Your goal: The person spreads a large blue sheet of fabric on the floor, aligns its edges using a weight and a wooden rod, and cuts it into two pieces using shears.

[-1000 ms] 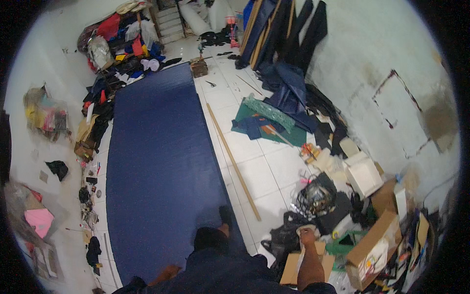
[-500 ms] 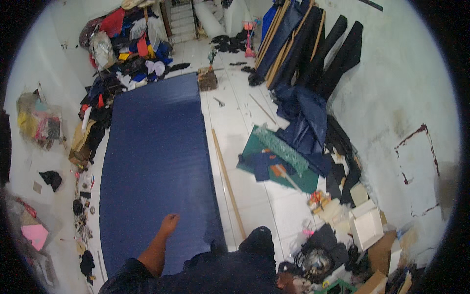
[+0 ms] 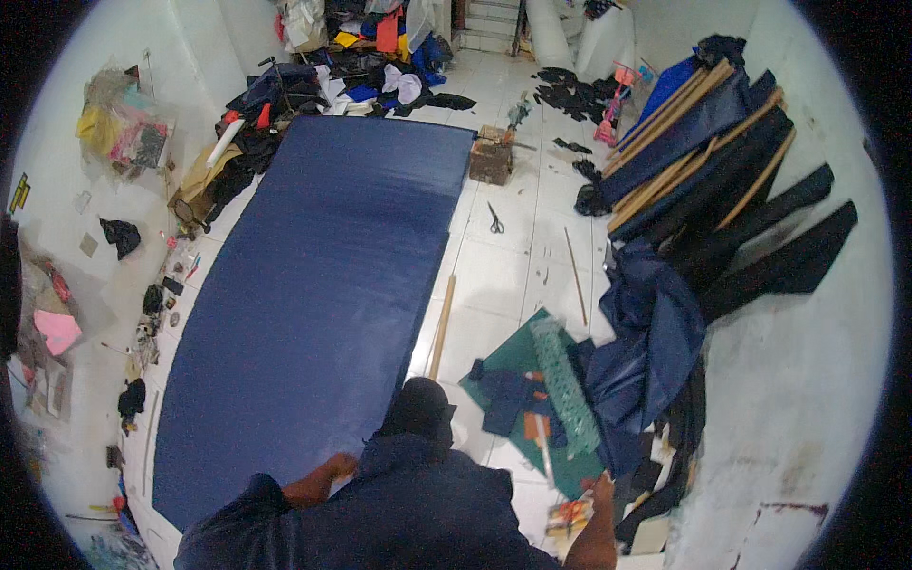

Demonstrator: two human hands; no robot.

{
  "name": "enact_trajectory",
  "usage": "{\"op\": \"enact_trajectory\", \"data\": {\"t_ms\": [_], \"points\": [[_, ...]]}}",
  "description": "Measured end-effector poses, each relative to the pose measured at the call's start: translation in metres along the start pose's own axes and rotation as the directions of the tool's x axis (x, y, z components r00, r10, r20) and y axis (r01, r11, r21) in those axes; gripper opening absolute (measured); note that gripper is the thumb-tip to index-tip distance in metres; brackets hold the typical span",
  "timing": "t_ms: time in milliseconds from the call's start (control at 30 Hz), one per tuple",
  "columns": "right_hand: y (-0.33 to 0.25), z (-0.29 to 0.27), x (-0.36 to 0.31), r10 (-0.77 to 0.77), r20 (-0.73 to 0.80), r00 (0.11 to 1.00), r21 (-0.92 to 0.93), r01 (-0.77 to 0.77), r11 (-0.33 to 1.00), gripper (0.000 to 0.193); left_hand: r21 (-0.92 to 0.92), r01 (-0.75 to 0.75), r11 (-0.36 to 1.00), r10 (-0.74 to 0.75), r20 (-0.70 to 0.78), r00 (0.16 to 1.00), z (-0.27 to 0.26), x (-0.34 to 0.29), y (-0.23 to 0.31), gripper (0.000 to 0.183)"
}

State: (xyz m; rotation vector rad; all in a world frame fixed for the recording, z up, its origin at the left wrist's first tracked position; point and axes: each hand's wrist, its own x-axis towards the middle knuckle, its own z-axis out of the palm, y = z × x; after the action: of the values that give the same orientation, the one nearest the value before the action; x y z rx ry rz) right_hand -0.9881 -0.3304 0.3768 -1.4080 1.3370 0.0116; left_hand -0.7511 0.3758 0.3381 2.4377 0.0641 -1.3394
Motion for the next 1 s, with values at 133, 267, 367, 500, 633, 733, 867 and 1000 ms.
{"op": "enact_trajectory", "data": {"t_ms": [133, 267, 367, 500, 633, 733, 867, 1000], "points": [[-0.281, 0.055, 0.084, -0.204, 0.283, 0.937, -0.115, 0.244, 0.963, 0.071, 0.031, 0.062, 0.998, -0.067, 0.177, 0.982, 0.023, 0.044, -0.003, 0.061], [-0.417, 0.182, 0.157, -0.069, 0.411, 0.909, -0.618, 0.333, 0.712, 0.077, 0.031, 0.128, 0.991, -0.131, 0.12, 0.984, -0.035, 0.139, 0.07, 0.044], [-0.417, 0.275, 0.247, -0.248, 0.695, 0.675, -0.622, 0.737, 0.263, 0.086, 0.192, -0.252, 0.949, 0.269, -0.068, 0.961, -0.139, 0.253, 0.197, 0.048], [-0.47, 0.43, 0.163, 0.13, 0.895, 0.426, -0.445, 0.865, 0.232, 0.053, -0.571, -0.347, 0.744, 0.054, -0.467, 0.883, -0.308, 0.209, 0.382, 0.043], [-0.579, 0.498, 0.185, 0.006, 0.98, 0.197, -0.196, 0.971, 0.134, 0.042, -0.726, -0.44, 0.528, 0.025, -0.505, 0.863, -0.406, 0.244, 0.478, 0.042], [-0.689, 0.526, 0.217, 0.02, 0.981, 0.192, -0.191, 0.981, -0.032, 0.049, -0.675, -0.398, 0.622, -0.097, -0.571, 0.815, -0.418, 0.253, 0.51, 0.042], [-0.771, 0.568, 0.313, 0.26, 0.956, 0.137, -0.077, 0.971, -0.226, 0.047, -0.542, -0.298, 0.785, -0.159, -0.643, 0.75, -0.352, 0.327, 0.534, 0.047], [-0.845, 0.639, 0.404, 0.45, 0.893, 0.009, 0.117, 0.961, -0.252, 0.037, -0.693, 0.007, 0.721, -0.335, -0.339, 0.879, -0.344, 0.358, 0.621, 0.046]]}}
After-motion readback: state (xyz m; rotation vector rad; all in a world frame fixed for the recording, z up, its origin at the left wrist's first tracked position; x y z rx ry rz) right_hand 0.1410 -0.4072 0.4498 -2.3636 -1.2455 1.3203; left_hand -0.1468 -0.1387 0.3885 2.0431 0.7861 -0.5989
